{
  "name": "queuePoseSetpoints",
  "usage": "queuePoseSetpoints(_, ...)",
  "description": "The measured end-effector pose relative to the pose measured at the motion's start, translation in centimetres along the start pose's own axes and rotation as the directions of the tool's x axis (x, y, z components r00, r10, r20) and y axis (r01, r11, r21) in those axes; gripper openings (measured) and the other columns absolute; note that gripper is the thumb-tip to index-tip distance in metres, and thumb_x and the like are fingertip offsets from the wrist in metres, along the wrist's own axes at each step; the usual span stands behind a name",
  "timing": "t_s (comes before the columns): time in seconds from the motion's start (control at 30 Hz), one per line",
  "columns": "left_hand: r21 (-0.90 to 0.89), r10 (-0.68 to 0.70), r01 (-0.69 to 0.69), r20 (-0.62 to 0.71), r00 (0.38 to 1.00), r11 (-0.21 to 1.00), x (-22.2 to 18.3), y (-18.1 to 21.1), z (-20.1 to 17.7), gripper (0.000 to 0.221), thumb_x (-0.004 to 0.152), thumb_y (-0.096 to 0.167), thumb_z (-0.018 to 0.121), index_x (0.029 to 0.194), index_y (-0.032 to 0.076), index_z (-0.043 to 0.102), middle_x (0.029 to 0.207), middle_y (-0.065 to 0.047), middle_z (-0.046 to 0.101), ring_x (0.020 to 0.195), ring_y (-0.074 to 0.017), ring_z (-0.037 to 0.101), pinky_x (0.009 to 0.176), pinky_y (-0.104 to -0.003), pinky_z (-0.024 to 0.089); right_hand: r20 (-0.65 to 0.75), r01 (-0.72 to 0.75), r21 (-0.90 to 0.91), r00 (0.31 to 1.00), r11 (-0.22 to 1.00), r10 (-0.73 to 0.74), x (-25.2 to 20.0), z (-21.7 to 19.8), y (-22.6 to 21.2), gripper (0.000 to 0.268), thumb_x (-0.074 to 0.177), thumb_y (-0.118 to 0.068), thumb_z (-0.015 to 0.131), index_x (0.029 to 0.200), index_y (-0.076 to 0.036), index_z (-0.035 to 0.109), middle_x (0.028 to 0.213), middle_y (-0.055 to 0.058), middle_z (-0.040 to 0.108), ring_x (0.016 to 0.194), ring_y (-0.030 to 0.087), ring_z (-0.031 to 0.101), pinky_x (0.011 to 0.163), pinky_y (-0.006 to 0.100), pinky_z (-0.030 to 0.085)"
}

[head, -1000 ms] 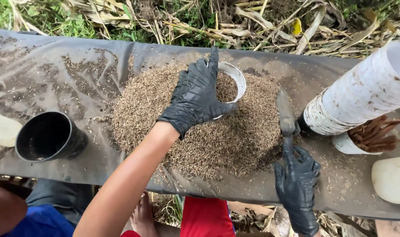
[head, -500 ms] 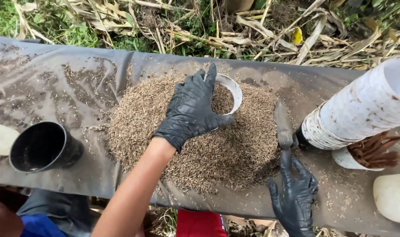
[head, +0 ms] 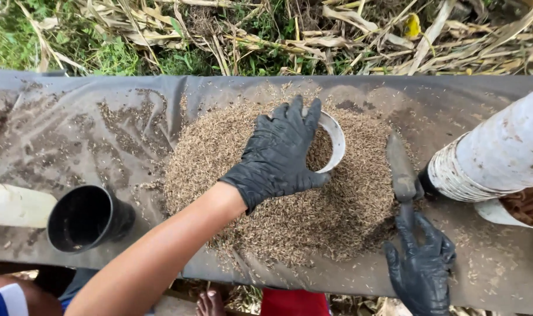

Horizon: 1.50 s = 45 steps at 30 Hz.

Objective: Mixing potting substrate and planting plant cuttings into plastic cups using a trowel.

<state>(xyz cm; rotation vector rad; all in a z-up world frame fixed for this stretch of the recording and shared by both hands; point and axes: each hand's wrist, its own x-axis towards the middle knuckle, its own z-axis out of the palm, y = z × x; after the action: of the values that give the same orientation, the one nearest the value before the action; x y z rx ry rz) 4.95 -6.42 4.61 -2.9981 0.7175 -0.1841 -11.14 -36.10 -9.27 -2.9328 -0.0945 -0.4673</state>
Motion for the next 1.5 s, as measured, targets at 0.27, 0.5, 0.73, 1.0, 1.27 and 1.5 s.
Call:
queuePoseSetpoints(0.27,-0.063,0.145,-0.154,-0.123,0.982,0.986,-0.8,-1.5,1.6,0.135,0.076,0.092,0.061,0.162,0.002,0.011,0.152,-0.035,0.041,0.136,-0.0542,0.044,0.104,-0.069,0.039,-0.073,0.074,0.027,0.995,0.997,-0.072,0.3,0.8,0.6,0.058,0.093,-0.037,0.062,0.145,-0.011,0.06,0.138,0.03,0.059,0.117,0.043,0.064,0.091,0.057,0.059)
queuePoseSetpoints(0.5,-0.092,0.174,-0.188,-0.138,0.975,0.978,-0.3,-2.3,0.5,0.145,0.062,0.095,0.07,0.159,-0.001,0.023,0.125,-0.029,0.052,0.106,-0.0378,0.055,0.083,-0.054,0.051,-0.163,0.12,0.011,0.98,0.993,-0.116,0.8,1.3,1.4,0.053,0.092,-0.034,0.067,0.136,-0.004,0.069,0.126,0.028,0.069,0.111,0.041,0.068,0.095,0.054,0.059)
queuePoseSetpoints(0.73,-0.139,0.216,-0.245,-0.195,0.957,0.96,-0.9,-3.5,0.9,0.141,0.064,0.097,0.064,0.158,0.0,0.025,0.13,-0.03,0.049,0.105,-0.0378,0.055,0.083,-0.052,0.05,-0.1,0.074,0.11,0.993,0.991,-0.063,1.5,-0.9,0.0,0.072,0.086,-0.032,0.067,0.155,-0.011,0.059,0.123,0.031,0.072,0.101,0.043,0.071,0.093,0.051,0.058)
queuePoseSetpoints(1.0,-0.225,0.319,-0.357,-0.188,0.929,0.907,-0.1,-4.3,-1.2,0.139,0.065,0.086,0.079,0.157,-0.002,0.022,0.117,-0.029,0.055,0.095,-0.0363,0.057,0.078,-0.052,0.052,-0.078,-0.048,0.22,0.995,0.974,0.067,0.4,-0.3,0.8,0.053,0.09,-0.011,0.071,0.143,-0.005,0.07,0.124,0.018,0.075,0.124,0.041,0.065,0.106,0.048,0.054)
queuePoseSetpoints(1.27,-0.185,0.338,-0.349,-0.088,0.937,0.919,0.6,-4.2,-2.2,0.141,0.065,0.09,0.078,0.159,0.001,0.022,0.119,-0.025,0.055,0.1,-0.0345,0.058,0.08,-0.051,0.053,-0.041,-0.222,0.279,0.969,0.934,0.243,0.1,-0.9,0.4,0.062,0.089,-0.024,0.071,0.137,0.014,0.06,0.14,0.031,0.058,0.121,0.041,0.056,0.098,0.052,0.051)
queuePoseSetpoints(1.5,-0.279,0.362,-0.401,-0.184,0.914,0.872,0.7,-3.1,0.0,0.146,0.056,0.082,0.089,0.159,0.002,0.022,0.14,-0.032,0.049,0.114,-0.0456,0.056,0.089,-0.057,0.049,-0.215,-0.014,0.244,0.974,0.97,0.068,-0.2,0.2,1.1,0.05,0.092,-0.01,0.075,0.132,0.015,0.059,0.131,0.031,0.062,0.126,0.046,0.057,0.113,0.052,0.046)
